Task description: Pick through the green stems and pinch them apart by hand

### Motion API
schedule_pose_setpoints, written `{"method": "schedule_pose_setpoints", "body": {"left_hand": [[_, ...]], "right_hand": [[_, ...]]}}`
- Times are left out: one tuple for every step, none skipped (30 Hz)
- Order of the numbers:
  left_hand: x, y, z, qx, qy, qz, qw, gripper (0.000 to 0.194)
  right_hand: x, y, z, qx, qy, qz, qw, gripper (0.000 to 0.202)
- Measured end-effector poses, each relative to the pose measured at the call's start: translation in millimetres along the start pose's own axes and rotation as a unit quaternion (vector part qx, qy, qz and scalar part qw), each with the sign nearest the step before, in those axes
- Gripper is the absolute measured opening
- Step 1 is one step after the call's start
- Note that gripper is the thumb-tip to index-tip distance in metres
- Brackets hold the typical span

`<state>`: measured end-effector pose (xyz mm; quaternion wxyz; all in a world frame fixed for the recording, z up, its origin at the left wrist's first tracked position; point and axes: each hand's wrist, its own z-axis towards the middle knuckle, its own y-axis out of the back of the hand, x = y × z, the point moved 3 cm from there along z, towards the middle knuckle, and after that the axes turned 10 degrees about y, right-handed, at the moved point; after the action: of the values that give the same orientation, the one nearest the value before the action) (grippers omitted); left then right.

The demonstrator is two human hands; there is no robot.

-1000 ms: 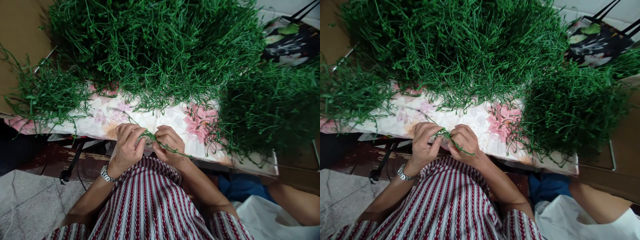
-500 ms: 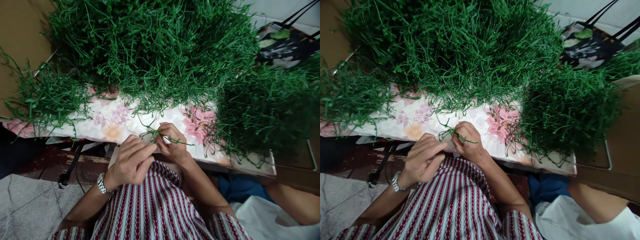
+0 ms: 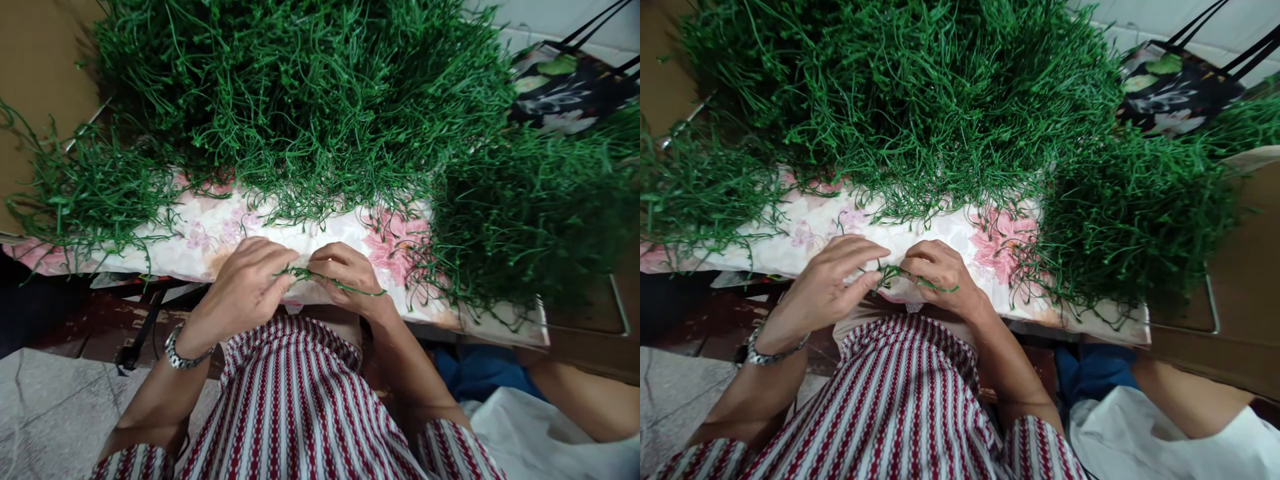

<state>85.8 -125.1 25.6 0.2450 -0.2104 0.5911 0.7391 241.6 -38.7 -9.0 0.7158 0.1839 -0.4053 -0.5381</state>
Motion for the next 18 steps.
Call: {"method": "schedule_pose_setpoints", "body": {"left_hand": [[1.1,-3.9,0.6,0.031,-0.006,0.007,0.999,0.023],[2.7,-7.8,0.7,0.053,-0.005,0.003,0.999,0.023],[4.8,-11.4,0.7,0.066,0.008,-0.014,0.998,0.023],[7.3,-14.7,0.4,0.073,0.031,-0.038,0.996,0.022],[9.9,-17.9,-0.1,0.078,0.057,-0.066,0.993,0.021],[12.0,-20.9,-0.8,0.084,0.082,-0.097,0.988,0.02],[13.7,-23.9,-1.6,0.091,0.104,-0.129,0.982,0.018],[14.8,-26.6,-2.5,0.097,0.122,-0.161,0.975,0.017],[15.4,-28.8,-3.4,0.1,0.136,-0.19,0.967,0.015],[15.5,-30.6,-4.4,0.098,0.148,-0.213,0.961,0.013],[15.3,-31.9,-5.4,0.091,0.158,-0.229,0.956,0.011],[14.9,-32.8,-6.5,0.078,0.167,-0.236,0.954,0.009],[14.3,-33.4,-7.5,0.061,0.176,-0.238,0.953,0.008],[13.5,-33.6,-8.6,0.039,0.184,-0.235,0.954,0.007],[12.6,-33.8,-9.6,0.018,0.193,-0.229,0.954,0.007],[11.6,-33.8,-10.4,-0.004,0.2,-0.222,0.954,0.006],[10.4,-33.9,-11.1,-0.024,0.205,-0.213,0.955,0.007],[9.2,-34.1,-11.5,-0.043,0.206,-0.205,0.956,0.008]], "right_hand": [[0.1,-0.4,0.4,0.005,0.006,-0.001,1.0,0.008],[0.3,-0.9,0.7,0.008,0.011,0.001,1.0,0.009],[0.5,-1.6,0.9,0.01,0.014,0.006,1.0,0.009],[0.9,-2.5,1.0,0.009,0.015,0.012,1.0,0.009],[1.3,-3.7,1.1,0.005,0.015,0.02,1.0,0.009],[1.8,-5.1,1.1,-0.002,0.013,0.029,0.999,0.009],[2.5,-6.8,1.1,-0.008,0.009,0.038,0.999,0.009],[3.4,-8.7,1.3,-0.018,0.004,0.046,0.999,0.01],[4.4,-10.7,1.5,-0.031,-0.003,0.053,0.998,0.009],[5.5,-12.5,1.8,-0.047,-0.014,0.058,0.997,0.008],[6.6,-14.1,2.2,-0.066,-0.032,0.059,0.996,0.008],[7.5,-15.2,2.6,-0.085,-0.055,0.054,0.993,0.009],[8.5,-15.8,2.8,-0.101,-0.081,0.046,0.99,0.012],[9.5,-15.9,2.9,-0.114,-0.106,0.038,0.987,0.013],[10.6,-15.4,2.8,-0.123,-0.126,0.033,0.984,0.012],[11.7,-14.3,2.6,-0.133,-0.141,0.03,0.981,0.01],[12.9,-12.8,2.3,-0.143,-0.15,0.032,0.978,0.008],[13.9,-11.4,1.9,-0.15,-0.156,0.041,0.976,0.007]]}}
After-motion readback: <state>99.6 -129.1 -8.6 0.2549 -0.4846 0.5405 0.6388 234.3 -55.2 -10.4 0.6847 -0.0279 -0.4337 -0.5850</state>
